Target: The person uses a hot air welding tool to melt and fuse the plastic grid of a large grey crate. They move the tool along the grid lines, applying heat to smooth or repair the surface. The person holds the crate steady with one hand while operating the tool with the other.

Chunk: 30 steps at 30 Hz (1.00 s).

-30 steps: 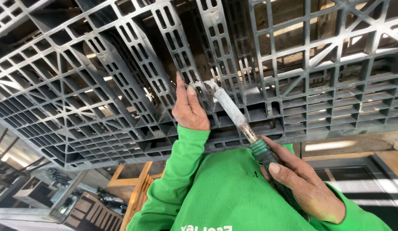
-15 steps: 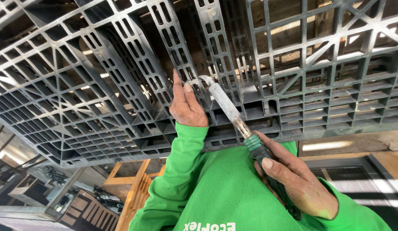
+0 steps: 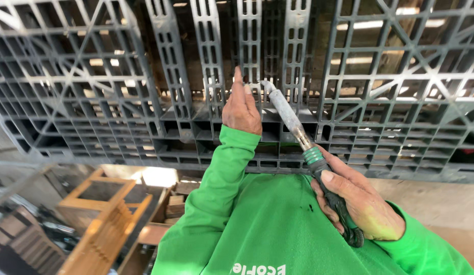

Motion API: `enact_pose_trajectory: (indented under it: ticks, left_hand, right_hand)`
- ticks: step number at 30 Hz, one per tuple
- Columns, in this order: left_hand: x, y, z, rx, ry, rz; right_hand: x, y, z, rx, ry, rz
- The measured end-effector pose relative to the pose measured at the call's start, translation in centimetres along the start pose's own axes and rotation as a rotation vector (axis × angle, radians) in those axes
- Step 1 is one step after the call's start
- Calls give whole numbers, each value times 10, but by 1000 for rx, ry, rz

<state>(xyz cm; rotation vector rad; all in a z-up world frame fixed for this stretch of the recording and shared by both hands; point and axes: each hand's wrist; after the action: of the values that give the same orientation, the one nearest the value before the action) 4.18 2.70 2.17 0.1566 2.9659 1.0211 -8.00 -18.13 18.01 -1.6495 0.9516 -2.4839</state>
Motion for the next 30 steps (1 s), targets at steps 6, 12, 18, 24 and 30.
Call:
enact_pose_trajectory:
  ticks: [6,12,18,24,30]
  left_hand:
    - [4,-1,9,-29,77,21]
    - [8,-8,17,-51,59,6]
    - [8,-11,22,-56,61,6]
    - [8,-9,17,-57,78,5]
    - [6,-8,14,2,139,20]
  right_hand:
    - [-1,-7,27,72,-113,-106]
    - [1,-3,39,119,-109,-34]
    - [-1,2,40,136,-115,0]
    - [0,2,38,116,-102,0]
    - [-2,1,40,80,-114,-23]
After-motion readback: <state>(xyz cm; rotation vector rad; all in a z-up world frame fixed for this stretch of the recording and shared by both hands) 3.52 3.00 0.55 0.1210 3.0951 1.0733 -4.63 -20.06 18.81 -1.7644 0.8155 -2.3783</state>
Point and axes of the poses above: each hand's wrist, its own x-axis away from the middle knuckle, its own y-axis out of the back of the hand, z = x × y, and after that the axes turned 2 degrees about x, right-handed
